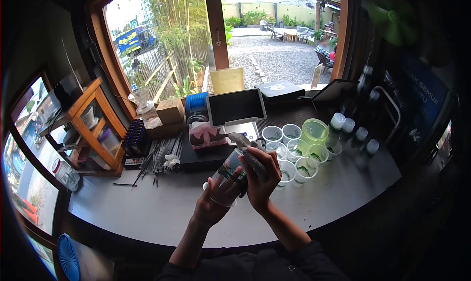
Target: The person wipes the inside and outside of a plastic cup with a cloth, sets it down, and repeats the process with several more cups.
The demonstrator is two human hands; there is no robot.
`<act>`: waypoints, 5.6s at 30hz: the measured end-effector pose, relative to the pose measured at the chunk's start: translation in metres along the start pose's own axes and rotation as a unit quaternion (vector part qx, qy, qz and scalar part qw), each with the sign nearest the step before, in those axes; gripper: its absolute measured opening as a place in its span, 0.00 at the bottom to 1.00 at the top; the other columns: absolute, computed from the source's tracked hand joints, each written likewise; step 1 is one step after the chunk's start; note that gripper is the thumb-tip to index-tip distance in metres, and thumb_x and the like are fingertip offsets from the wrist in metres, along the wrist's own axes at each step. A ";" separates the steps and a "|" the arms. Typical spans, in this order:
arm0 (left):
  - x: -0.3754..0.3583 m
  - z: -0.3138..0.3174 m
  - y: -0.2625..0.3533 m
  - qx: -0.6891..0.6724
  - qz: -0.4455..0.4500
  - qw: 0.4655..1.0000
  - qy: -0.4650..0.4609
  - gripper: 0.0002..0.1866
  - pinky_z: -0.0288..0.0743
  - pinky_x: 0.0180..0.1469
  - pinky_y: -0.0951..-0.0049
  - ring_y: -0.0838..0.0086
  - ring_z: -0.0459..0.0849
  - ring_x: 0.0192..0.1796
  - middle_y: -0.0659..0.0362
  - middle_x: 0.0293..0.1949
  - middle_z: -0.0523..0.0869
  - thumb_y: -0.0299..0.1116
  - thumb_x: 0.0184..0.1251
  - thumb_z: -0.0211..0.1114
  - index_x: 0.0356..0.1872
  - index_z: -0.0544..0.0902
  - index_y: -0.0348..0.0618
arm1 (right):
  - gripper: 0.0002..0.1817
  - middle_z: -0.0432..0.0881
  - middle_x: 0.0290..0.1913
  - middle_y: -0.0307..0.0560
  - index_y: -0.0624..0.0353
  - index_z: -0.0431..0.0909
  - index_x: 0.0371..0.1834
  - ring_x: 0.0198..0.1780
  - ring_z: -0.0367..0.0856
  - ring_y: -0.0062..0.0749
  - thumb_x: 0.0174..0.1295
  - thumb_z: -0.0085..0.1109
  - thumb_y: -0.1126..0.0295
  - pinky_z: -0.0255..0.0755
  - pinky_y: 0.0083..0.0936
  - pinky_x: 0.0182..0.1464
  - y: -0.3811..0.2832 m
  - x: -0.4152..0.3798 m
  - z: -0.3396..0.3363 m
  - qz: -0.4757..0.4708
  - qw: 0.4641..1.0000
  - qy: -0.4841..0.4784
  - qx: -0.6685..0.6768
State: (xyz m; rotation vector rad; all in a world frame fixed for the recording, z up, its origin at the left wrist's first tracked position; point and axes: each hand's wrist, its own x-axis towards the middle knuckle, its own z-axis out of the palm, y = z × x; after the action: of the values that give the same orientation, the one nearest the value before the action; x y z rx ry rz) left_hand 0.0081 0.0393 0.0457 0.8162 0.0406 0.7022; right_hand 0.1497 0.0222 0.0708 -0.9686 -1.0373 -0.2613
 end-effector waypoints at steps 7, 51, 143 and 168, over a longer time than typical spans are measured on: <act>0.007 -0.003 0.002 0.151 -0.002 0.988 0.005 0.38 0.45 0.76 0.62 0.60 0.57 0.76 0.47 0.74 0.58 0.52 0.75 0.46 0.76 0.44 0.43 | 0.19 0.85 0.50 0.49 0.61 0.81 0.52 0.52 0.83 0.29 0.56 0.68 0.78 0.74 0.23 0.55 0.011 0.025 -0.030 0.148 0.960 -0.183 0.152; 0.062 -0.098 -0.056 0.851 -0.025 0.516 0.094 0.04 0.80 0.45 0.57 0.52 0.85 0.41 0.47 0.34 0.86 0.26 0.56 0.64 0.32 0.84 0.39 | 0.17 0.82 0.42 0.54 0.59 0.77 0.48 0.43 0.81 0.52 0.57 0.64 0.64 0.74 0.41 0.47 0.124 -0.149 -0.076 0.189 0.887 -0.357 -0.226; 0.248 0.129 -0.167 0.500 -0.093 0.857 -0.082 0.39 0.77 0.56 0.60 0.59 0.79 0.56 0.41 0.61 0.66 0.54 0.63 0.66 0.61 0.54 0.42 | 0.45 0.60 0.69 0.56 0.52 0.47 0.76 0.57 0.77 0.42 0.62 0.63 0.53 0.73 0.38 0.59 0.182 0.138 -0.283 0.117 0.965 -0.145 0.187; -0.010 -0.053 -0.006 0.306 -0.027 0.934 0.183 0.45 0.74 0.58 0.68 0.70 0.81 0.54 0.51 0.44 0.84 0.70 0.65 0.49 0.67 0.60 0.37 | 0.19 0.84 0.34 0.47 0.59 0.81 0.29 0.43 0.81 0.41 0.49 0.71 0.53 0.74 0.35 0.45 0.084 -0.135 -0.063 0.040 0.795 -0.497 -0.347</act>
State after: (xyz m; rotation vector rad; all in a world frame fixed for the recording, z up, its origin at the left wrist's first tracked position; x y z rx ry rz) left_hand -0.0122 0.0653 0.0022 1.2613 0.6442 0.7936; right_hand 0.1684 -0.0108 -0.0957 -1.9208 -1.9186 -0.0264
